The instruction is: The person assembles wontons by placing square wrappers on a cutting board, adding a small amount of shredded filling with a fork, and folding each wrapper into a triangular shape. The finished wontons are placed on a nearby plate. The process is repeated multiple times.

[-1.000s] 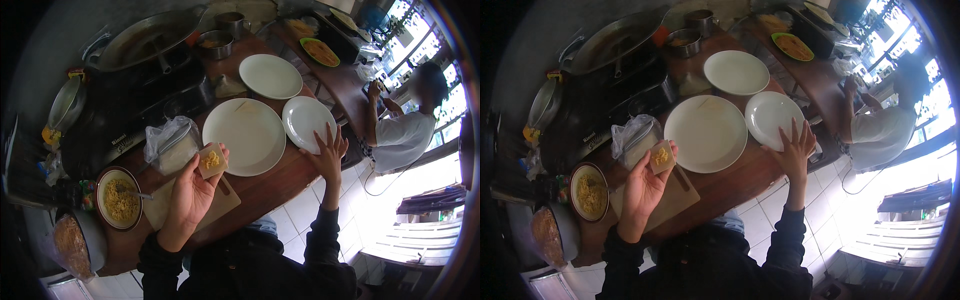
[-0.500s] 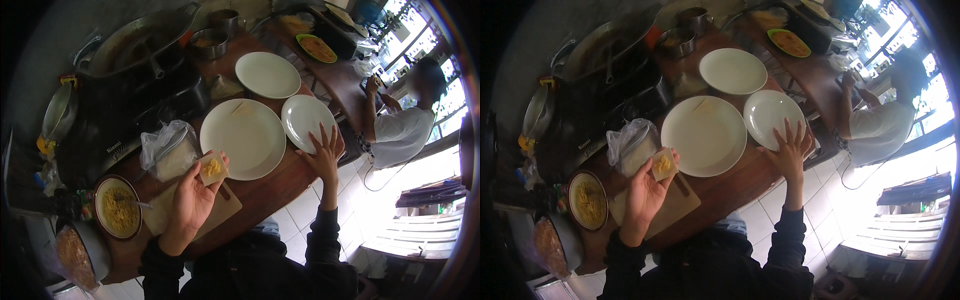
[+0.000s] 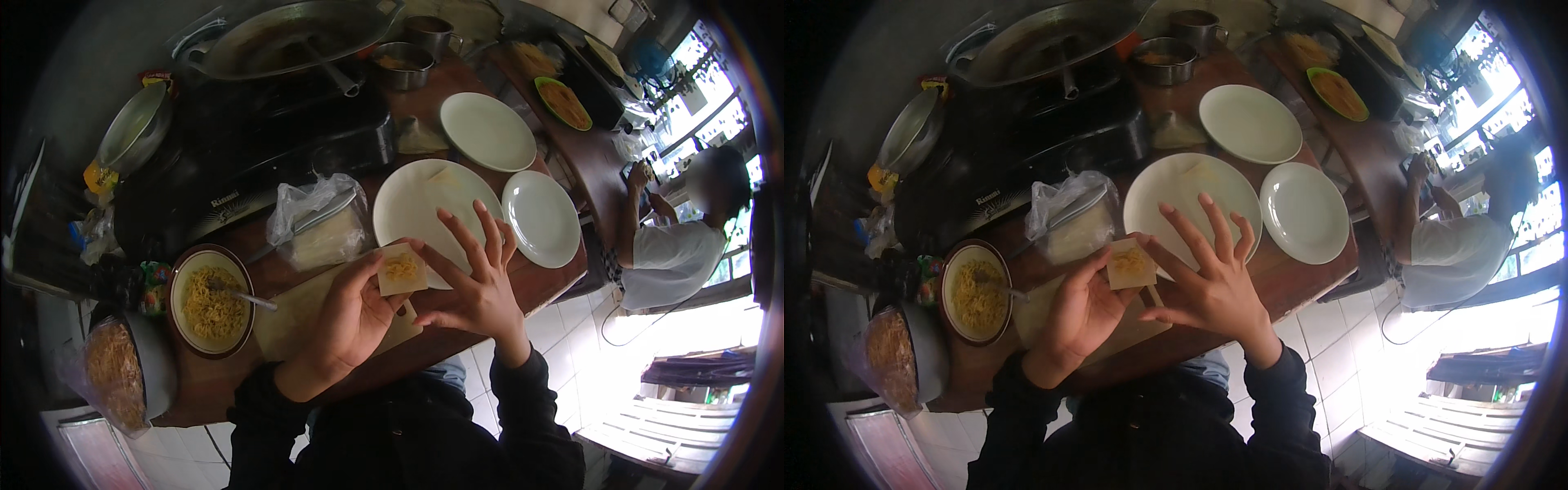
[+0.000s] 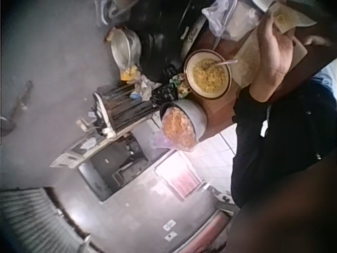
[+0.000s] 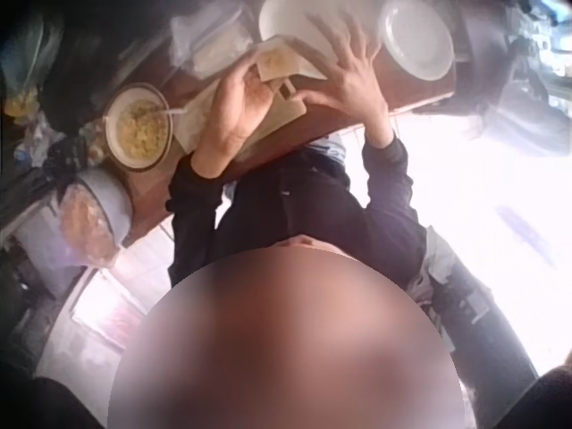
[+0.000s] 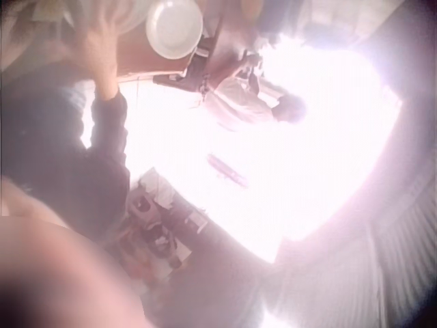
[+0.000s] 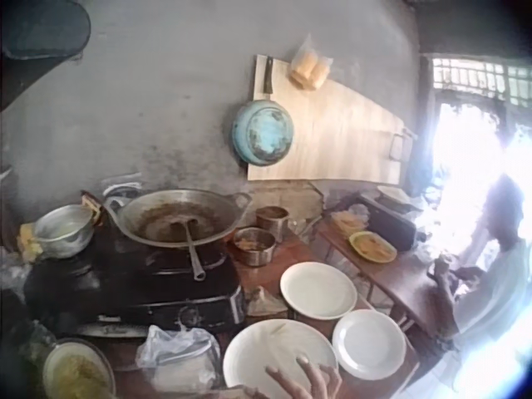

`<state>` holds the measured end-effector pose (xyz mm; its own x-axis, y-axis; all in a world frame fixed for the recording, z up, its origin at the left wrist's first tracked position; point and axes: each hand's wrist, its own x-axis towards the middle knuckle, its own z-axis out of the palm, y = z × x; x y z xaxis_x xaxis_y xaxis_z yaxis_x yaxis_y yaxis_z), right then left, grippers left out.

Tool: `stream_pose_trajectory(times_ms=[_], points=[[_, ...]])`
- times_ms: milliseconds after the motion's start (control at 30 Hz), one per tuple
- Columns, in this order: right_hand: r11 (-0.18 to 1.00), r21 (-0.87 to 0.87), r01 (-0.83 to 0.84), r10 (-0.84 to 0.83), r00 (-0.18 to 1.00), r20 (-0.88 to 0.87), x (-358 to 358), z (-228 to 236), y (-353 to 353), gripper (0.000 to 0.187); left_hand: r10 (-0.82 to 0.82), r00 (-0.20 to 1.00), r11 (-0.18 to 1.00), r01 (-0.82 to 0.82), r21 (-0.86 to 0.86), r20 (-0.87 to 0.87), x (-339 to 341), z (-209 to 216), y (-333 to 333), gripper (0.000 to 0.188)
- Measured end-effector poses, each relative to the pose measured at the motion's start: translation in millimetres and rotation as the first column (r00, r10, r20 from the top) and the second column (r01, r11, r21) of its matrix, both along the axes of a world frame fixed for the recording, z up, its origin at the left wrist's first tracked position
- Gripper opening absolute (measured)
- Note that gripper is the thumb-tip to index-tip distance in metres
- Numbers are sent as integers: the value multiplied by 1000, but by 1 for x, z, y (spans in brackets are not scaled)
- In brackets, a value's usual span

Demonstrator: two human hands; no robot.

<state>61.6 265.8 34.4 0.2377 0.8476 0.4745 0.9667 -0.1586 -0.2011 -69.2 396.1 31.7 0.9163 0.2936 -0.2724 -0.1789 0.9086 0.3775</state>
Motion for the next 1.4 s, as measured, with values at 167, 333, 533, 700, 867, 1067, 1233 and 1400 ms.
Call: stream_pose_trajectory(times_ms=[167,333,533,700,867,1067,1233,1400], points=[[999,34,19,-19,1000,21,-7,-4,0,69,9,1000,1000,-9,29,25,-1,1,1,37],[994,98,-42,46,998,-37,-14,-12,-15,64,-13,999,1000,13,7,46,0,1,4,38],[989,142,-52,58,998,-39,1,-9,-13,63,3,999,1000,-3,-16,43,1,-1,0,38],[999,43,10,-11,1000,23,-5,-7,0,66,7,1000,1000,-7,25,23,-1,0,-1,38],[994,92,-65,69,997,-35,-12,-17,-14,64,9,999,1000,-9,-13,34,1,0,4,37],[964,165,208,-183,971,-156,37,-40,-55,59,27,999,999,-26,-27,34,0,4,7,39],[722,-162,672,-662,740,117,93,-59,-100,53,-19,997,995,27,-96,76,-4,10,8,39],[642,-284,712,-687,699,199,105,-81,-128,55,-73,994,996,70,47,83,-4,12,7,48]])
